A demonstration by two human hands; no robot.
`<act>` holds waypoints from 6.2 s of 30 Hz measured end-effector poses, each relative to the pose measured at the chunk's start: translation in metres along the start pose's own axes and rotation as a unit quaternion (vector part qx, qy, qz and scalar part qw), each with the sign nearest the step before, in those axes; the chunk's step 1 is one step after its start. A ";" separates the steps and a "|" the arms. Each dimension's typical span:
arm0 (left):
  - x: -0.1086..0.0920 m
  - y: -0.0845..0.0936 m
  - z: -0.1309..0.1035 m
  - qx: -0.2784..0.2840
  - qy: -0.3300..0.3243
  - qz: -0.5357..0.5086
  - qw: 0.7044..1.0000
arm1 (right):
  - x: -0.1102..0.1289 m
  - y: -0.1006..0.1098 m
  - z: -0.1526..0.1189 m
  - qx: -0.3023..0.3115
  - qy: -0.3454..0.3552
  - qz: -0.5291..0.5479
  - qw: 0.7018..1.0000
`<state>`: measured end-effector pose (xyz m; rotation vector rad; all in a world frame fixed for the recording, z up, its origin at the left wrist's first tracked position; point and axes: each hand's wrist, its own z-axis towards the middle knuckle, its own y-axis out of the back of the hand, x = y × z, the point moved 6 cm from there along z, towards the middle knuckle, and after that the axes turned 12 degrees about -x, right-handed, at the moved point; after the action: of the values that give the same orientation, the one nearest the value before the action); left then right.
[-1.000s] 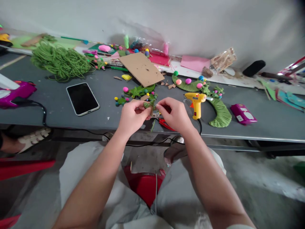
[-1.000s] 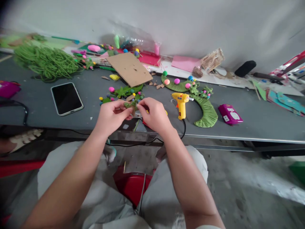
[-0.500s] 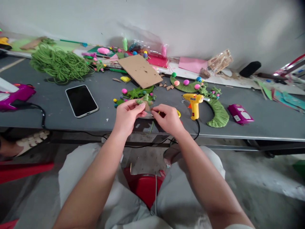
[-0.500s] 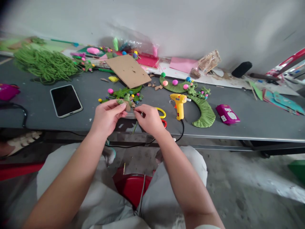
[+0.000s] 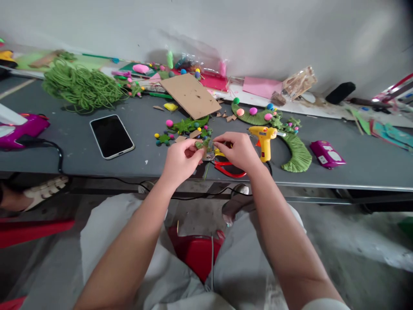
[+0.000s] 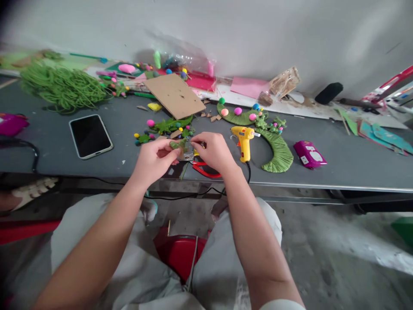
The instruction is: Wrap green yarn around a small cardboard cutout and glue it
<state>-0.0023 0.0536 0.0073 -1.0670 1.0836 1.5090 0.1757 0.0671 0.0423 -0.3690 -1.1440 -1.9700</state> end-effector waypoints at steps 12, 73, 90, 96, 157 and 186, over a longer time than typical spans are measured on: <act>-0.009 0.008 -0.001 -0.073 0.000 0.010 0.997 | 0.032 -0.008 -0.013 0.003 0.020 0.000 1.000; -0.007 0.005 0.001 0.038 0.142 -0.212 0.966 | 0.007 -0.013 -0.013 0.017 -0.114 0.144 0.983; -0.007 0.012 0.000 -0.097 0.047 -0.083 0.991 | 0.032 -0.004 -0.014 0.032 -0.081 0.065 0.994; 0.000 0.012 0.004 -0.078 0.107 -0.186 0.974 | 0.031 -0.015 -0.021 0.023 -0.068 0.075 0.995; -0.001 0.015 0.005 -0.093 0.129 -0.297 0.942 | 0.011 -0.017 -0.019 0.112 -0.117 0.062 0.985; -0.001 0.002 -0.006 0.004 0.060 -0.017 0.998 | 0.036 0.013 -0.005 0.043 -0.118 0.103 0.987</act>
<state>-0.0030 0.0476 0.0076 -1.1772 1.1487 1.4267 0.1638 0.0410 0.0689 -0.6613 -1.2790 -1.7237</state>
